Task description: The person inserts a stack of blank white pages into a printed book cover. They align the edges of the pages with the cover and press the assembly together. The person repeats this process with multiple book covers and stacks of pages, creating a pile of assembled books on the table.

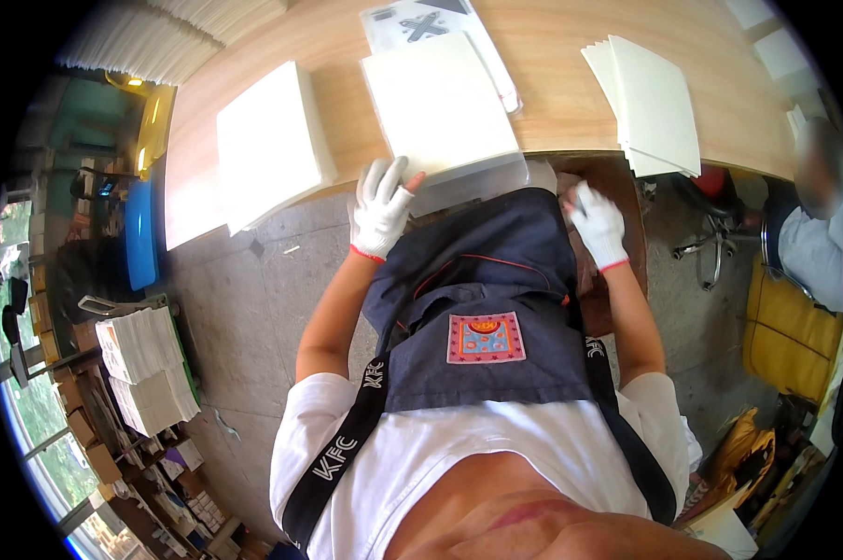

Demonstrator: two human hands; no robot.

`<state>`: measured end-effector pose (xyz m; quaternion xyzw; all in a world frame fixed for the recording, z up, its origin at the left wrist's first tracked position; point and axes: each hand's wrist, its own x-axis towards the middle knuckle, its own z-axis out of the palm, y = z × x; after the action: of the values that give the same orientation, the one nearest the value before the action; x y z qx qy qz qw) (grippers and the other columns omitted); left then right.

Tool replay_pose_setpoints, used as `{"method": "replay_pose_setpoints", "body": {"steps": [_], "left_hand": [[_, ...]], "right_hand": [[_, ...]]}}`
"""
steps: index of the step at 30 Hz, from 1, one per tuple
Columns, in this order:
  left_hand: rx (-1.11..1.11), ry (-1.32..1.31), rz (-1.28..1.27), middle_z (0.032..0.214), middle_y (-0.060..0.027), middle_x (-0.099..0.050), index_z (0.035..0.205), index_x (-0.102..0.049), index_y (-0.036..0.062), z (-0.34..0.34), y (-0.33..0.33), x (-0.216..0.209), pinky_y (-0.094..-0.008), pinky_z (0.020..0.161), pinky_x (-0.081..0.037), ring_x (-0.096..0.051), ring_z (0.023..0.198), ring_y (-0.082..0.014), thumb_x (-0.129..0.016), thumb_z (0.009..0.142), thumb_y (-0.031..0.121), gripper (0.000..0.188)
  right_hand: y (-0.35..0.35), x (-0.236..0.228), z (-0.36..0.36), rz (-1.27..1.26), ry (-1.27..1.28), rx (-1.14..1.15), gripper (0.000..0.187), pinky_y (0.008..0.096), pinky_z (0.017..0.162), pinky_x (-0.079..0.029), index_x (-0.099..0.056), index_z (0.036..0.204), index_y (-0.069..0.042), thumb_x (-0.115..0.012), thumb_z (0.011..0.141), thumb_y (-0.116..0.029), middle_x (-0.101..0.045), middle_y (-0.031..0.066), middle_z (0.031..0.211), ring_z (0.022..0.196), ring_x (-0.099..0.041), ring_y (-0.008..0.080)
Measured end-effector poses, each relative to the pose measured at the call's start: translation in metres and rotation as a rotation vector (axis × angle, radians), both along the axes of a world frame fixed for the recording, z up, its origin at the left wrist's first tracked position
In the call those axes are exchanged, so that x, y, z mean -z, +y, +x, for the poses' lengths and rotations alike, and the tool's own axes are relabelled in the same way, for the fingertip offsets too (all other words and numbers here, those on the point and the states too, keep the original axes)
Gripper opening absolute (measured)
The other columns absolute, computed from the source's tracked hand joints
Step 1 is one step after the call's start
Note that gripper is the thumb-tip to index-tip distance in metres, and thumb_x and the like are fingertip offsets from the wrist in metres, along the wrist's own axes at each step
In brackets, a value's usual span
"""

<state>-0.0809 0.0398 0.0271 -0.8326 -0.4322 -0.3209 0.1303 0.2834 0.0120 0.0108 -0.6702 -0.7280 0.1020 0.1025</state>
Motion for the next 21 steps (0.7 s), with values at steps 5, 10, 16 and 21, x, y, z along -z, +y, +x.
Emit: {"method": "replay_pose_setpoints", "body": {"steps": [5, 10, 16, 21], "left_hand": [[0.092, -0.081, 0.062, 0.099, -0.0006, -0.061, 0.075, -0.056, 0.0104, 0.009, 0.008, 0.008, -0.0383, 0.072, -0.047, -0.057, 0.094, -0.0231, -0.076, 0.063, 0.011, 0.024], [-0.026, -0.210, -0.148, 0.084, -0.0028, -0.061, 0.069, -0.054, 0.0095, -0.005, -0.011, 0.016, -0.0365, 0.067, -0.046, -0.057, 0.080, -0.0257, -0.072, 0.068, 0.010, 0.018], [-0.302, -1.134, -0.541, 0.064, 0.0024, -0.040, 0.067, -0.042, 0.0094, 0.014, -0.017, 0.053, -0.0228, 0.051, -0.032, -0.036, 0.057, -0.0067, -0.064, 0.083, 0.008, 0.027], [-0.305, -1.694, -0.618, 0.069, 0.0031, -0.048, 0.081, -0.047, 0.0109, 0.020, -0.009, 0.061, -0.0199, 0.048, -0.035, -0.042, 0.056, -0.0052, -0.066, 0.083, 0.019, 0.021]], "right_hand": [[0.056, -0.042, -0.061, 0.569, -0.027, -0.490, 0.043, 0.0357, 0.081, -0.046, -0.062, 0.101, -0.015, -0.072, 0.060, -0.014, -0.057, 0.0021, 0.108, 0.096, -0.056, 0.0212], [0.073, -0.005, -0.070, 0.539, 0.228, -0.491, 0.015, 0.0359, 0.064, -0.047, -0.062, 0.081, -0.014, -0.069, 0.068, -0.018, -0.060, 0.0004, 0.086, 0.078, -0.059, 0.0225], [0.056, 0.006, -0.109, 0.353, 0.436, 0.026, 0.019, 0.0400, 0.056, -0.045, -0.055, 0.077, -0.009, -0.064, 0.080, -0.025, -0.060, 0.0101, 0.072, 0.065, -0.060, 0.0302], [0.053, 0.000, -0.101, 0.471, 0.475, 0.197, 0.023, 0.0429, 0.056, -0.044, -0.051, 0.078, -0.008, -0.057, 0.085, -0.029, -0.062, 0.0114, 0.069, 0.062, -0.059, 0.0334]]}}
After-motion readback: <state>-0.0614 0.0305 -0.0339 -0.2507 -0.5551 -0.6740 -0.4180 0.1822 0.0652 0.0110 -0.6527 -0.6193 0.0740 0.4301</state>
